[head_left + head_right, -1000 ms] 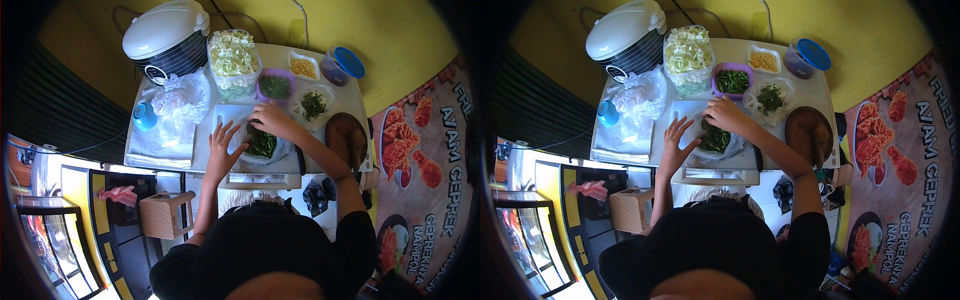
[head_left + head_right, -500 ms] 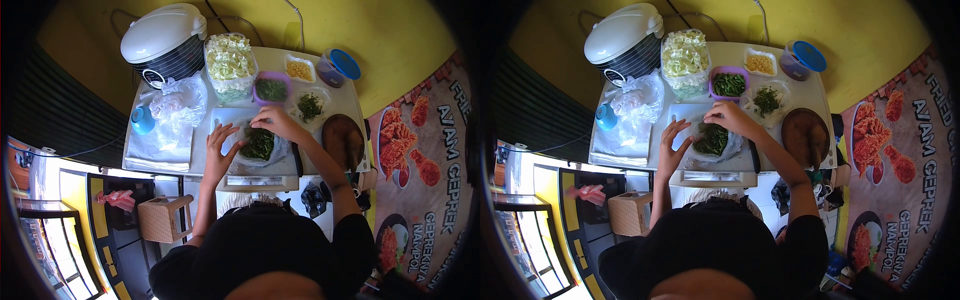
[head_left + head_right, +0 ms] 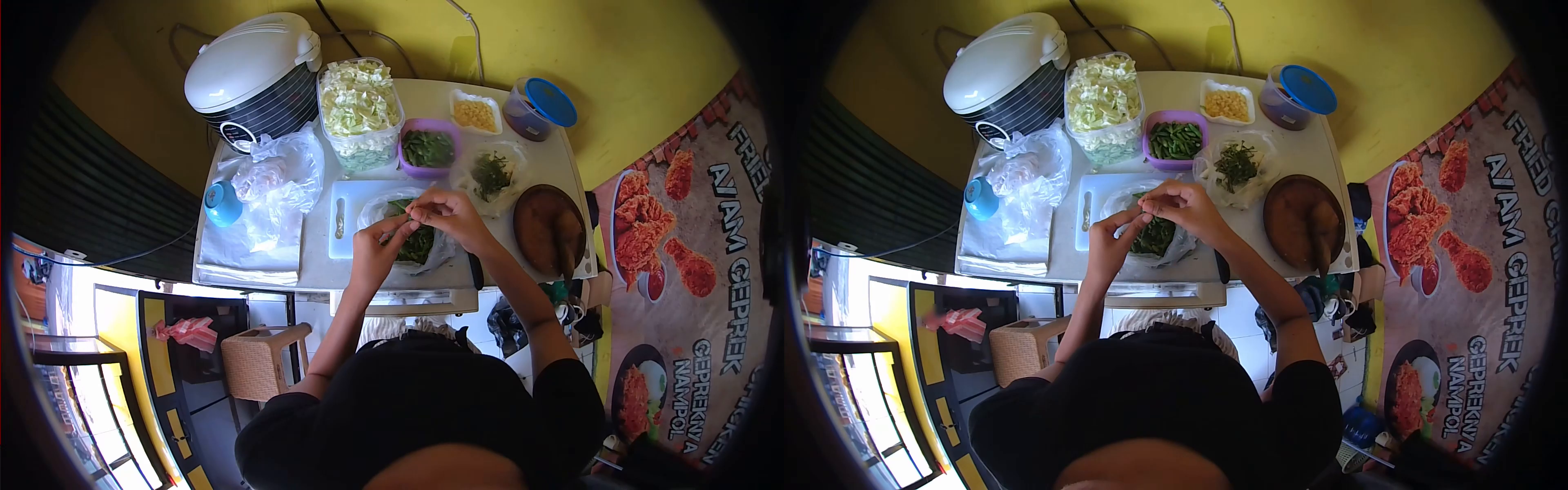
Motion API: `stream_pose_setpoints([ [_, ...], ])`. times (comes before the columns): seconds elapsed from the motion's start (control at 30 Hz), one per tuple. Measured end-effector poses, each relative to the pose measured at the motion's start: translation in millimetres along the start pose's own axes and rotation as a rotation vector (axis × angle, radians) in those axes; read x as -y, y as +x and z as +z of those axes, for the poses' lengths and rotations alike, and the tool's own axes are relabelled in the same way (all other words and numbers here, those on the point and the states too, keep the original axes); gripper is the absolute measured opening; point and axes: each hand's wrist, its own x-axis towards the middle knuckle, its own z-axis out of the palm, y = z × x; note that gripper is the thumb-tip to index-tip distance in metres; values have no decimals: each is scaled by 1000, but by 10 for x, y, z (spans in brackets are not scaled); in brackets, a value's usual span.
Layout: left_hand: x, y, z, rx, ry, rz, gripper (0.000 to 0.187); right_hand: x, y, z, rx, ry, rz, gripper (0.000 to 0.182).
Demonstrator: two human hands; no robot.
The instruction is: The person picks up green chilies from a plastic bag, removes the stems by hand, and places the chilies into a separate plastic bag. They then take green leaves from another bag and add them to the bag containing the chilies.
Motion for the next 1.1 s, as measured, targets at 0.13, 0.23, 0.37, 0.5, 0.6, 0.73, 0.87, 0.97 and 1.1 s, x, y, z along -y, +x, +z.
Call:
stream_pose_setpoints([
  [0.13, 79, 56, 31, 93, -263, -82, 27, 41, -108, -45, -151, 108, 4, 19],
  [0.23, 87, 104, 52, 158, -391, -64, 26, 10, -174, -111, -116, 105, 17, 17],
  [0.37, 20, 130, 103, 340, -569, -243, 26, -115, -239, -119, -132, 64, -181, 14],
  [0.5, 59, 113, 236, 309, -601, -186, 22, -154, -301, -133, -106, 192, -206, 12],
  [0.6, 46, 93, 298, 250, -608, -33, 20, -76, -363, -132, -175, 110, -214, 12],
  [0.73, -101, 120, 278, 202, -512, -32, 19, -5, -469, -191, -323, -167, -203, 13],
  [0.87, -206, 251, 118, 357, -132, 131, 18, 183, -577, -287, -265, -337, -222, 14],
  [0.97, -193, 274, 127, 419, 58, 225, 17, 218, -614, -283, -228, -461, -295, 13],
  [1.1, -159, 218, 310, 298, -187, 46, 17, 161, -601, -243, -398, -734, -527, 12],
])
